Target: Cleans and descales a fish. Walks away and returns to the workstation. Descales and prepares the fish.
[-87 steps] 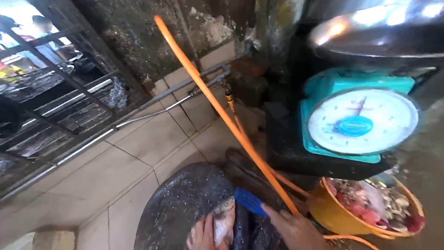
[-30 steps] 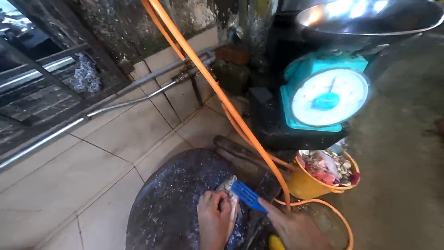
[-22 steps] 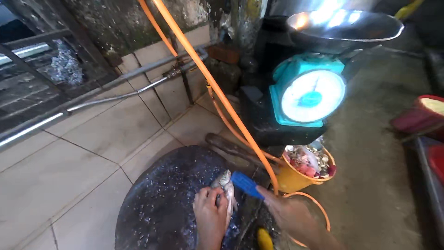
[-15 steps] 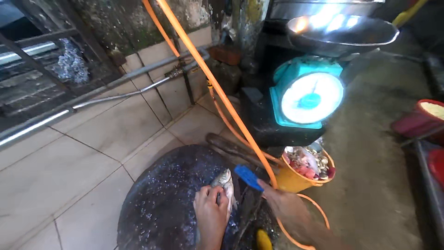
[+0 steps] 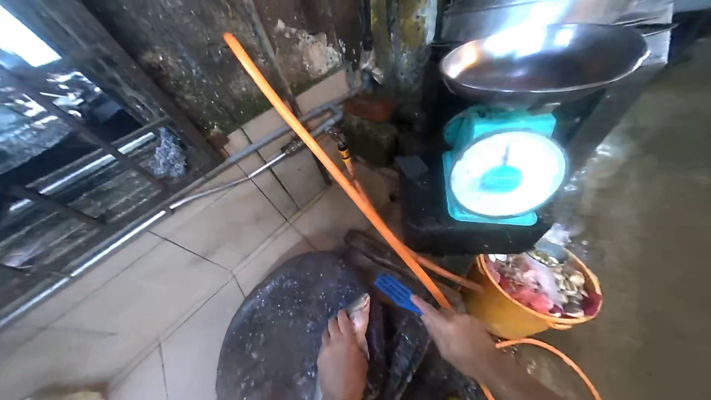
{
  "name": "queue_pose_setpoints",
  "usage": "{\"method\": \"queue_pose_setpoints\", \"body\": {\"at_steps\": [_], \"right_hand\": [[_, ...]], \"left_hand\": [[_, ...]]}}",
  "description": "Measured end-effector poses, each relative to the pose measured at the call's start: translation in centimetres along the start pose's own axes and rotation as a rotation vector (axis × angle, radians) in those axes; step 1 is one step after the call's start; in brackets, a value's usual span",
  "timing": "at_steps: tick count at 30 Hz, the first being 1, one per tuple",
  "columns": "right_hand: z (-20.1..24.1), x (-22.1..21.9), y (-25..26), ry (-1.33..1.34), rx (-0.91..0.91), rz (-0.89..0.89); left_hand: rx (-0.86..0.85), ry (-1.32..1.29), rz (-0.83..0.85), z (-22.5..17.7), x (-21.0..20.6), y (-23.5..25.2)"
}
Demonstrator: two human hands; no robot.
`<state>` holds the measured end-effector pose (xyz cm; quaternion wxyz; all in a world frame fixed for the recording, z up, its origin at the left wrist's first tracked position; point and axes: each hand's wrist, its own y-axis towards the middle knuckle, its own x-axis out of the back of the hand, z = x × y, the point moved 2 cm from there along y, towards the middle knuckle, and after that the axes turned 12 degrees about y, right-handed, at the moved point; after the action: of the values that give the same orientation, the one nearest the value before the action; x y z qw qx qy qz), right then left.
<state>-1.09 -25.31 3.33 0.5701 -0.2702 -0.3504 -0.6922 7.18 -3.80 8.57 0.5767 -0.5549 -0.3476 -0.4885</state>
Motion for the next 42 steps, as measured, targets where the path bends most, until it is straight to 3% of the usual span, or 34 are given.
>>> {"method": "queue_pose_setpoints", "body": {"at_steps": [3,7,11,14,16,18,20,24,27,29,33,35,38,42], "right_hand": [[2.5,-1.2,-0.5,0.132,0.108,0.023],[1.0,-2.3,0.6,0.087,0.123,-0.132],[6.6,-3.2,0.4,0.191,0.109,-0.038],[3.3,-2.7,-3.8,0.099,0.085,0.033],[2.0,-1.9,-3.7,0.090,0.081,-0.010],[4.8,-2.9,-0.7,0.150,0.151,-0.155],[7.5,-4.5,0.7,0.203,0.172,-0.144],[4.6,-3.3,-4.2,0.122,0.088,-0.063],[6.4,-2.8,-1.2,0.174,0.131,-0.171],[8.0,-4.2,0.3,0.209,0.141,-0.148],[5.1,-3.8,-5.7,0.104,0.058,-0.077],[5.9,-3.3,-4.6,0.122,0.077,-0.162],[8.7,-4.7,-0.8,0.234,0.120,-0.181],[4.6,-5.1,-7.4,0.119,0.050,-0.102]], "left_hand": [[-0.029,-0.042,0.160,0.9,1.4,1.2],[-0.049,-0.103,0.140,2.8,1.8,1.6],[-0.034,-0.037,0.105,2.5,0.7,1.5],[-0.024,-0.064,0.074,3.2,0.5,1.4],[-0.012,-0.092,0.007,3.4,0.2,1.4],[-0.031,-0.067,-0.009,3.5,0.1,1.2],[-0.023,-0.023,0.050,3.5,0.4,1.1],[-0.061,-0.040,0.013,4.1,0.6,1.7],[-0.096,-0.042,-0.005,4.0,0.3,1.5],[-0.093,0.000,0.036,4.0,0.3,1.5],[-0.108,0.006,-0.053,4.3,-0.1,1.8],[-0.117,0.009,-0.075,4.3,-0.5,1.3],[-0.144,0.008,-0.005,4.5,0.1,1.6],[-0.220,-0.067,0.120,6.5,1.2,3.8]]}}
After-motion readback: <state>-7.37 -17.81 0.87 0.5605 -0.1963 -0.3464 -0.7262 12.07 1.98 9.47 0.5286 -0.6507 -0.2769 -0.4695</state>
